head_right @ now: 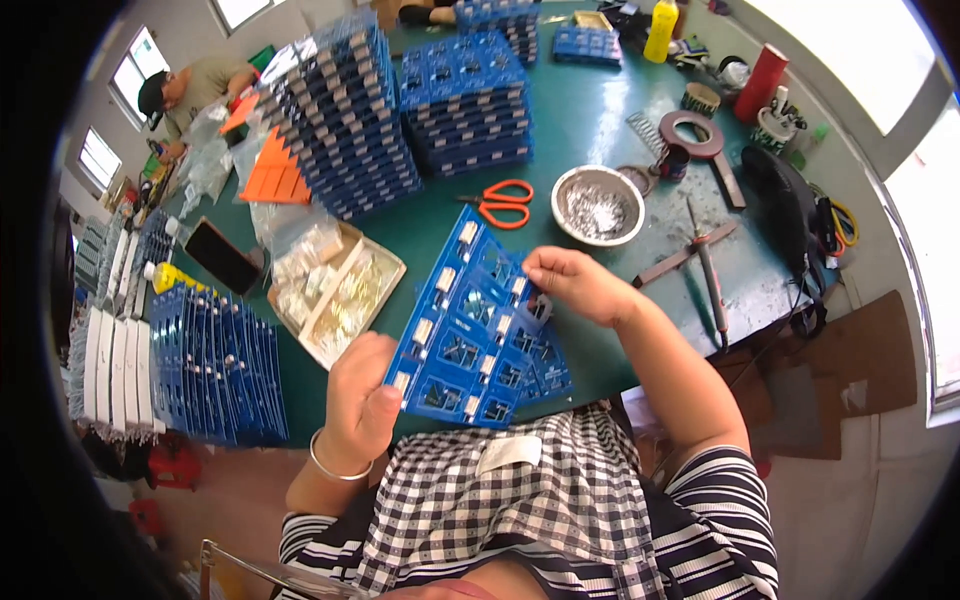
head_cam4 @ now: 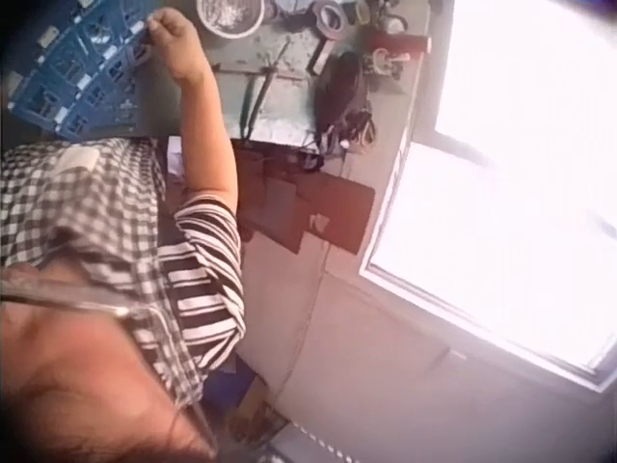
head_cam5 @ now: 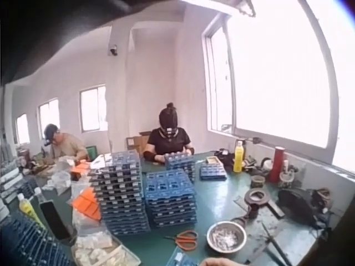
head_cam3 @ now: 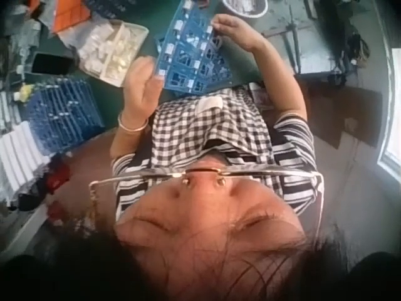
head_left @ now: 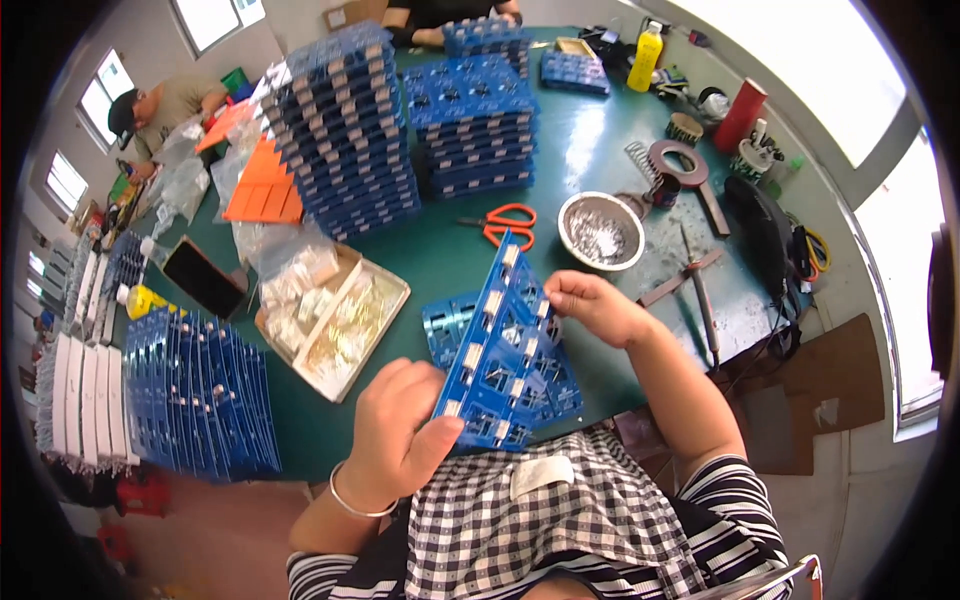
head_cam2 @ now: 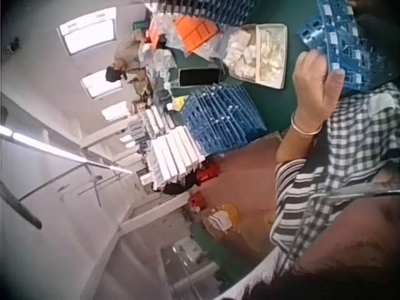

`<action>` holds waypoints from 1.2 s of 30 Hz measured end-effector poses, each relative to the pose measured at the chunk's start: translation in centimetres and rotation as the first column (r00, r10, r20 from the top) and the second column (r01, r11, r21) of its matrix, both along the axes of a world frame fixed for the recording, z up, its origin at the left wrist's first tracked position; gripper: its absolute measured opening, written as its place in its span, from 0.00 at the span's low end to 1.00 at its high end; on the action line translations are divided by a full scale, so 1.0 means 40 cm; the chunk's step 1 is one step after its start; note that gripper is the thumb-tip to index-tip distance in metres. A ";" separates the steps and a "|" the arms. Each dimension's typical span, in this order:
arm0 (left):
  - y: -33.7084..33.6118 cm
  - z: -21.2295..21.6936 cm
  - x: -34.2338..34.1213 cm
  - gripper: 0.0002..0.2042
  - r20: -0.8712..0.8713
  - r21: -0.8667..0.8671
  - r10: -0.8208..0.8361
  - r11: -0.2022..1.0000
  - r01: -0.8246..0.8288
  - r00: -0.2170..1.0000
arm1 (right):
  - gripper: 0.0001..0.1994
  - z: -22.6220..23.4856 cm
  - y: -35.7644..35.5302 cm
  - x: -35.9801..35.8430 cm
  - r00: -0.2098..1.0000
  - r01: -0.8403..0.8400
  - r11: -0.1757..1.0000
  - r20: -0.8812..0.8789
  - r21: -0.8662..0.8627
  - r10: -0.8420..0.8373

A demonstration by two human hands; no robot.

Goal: The person inserts small metal components into blue plastic housings by hand at an assembly workbench.

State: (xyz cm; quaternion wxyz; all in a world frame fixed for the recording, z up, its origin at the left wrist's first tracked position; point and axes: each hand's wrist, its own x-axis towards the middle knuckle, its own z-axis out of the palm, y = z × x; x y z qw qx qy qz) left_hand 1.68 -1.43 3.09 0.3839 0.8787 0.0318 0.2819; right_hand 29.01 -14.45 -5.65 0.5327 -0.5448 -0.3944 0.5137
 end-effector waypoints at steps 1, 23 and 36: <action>0.007 0.000 0.002 0.24 0.013 0.013 -0.007 1.000 0.007 1.000 | 0.07 0.003 0.005 -0.004 0.999 0.028 1.000 0.038 -0.003 -0.027; 0.110 -0.086 0.058 0.22 0.018 -0.792 0.063 0.611 -0.024 0.998 | 0.28 0.119 0.054 0.054 1.000 0.004 0.994 0.020 0.106 -0.007; 0.137 -0.017 0.139 0.21 0.028 -0.450 -0.241 0.863 0.227 0.970 | 0.16 0.461 0.125 0.115 0.535 -0.430 0.822 0.628 -0.373 0.565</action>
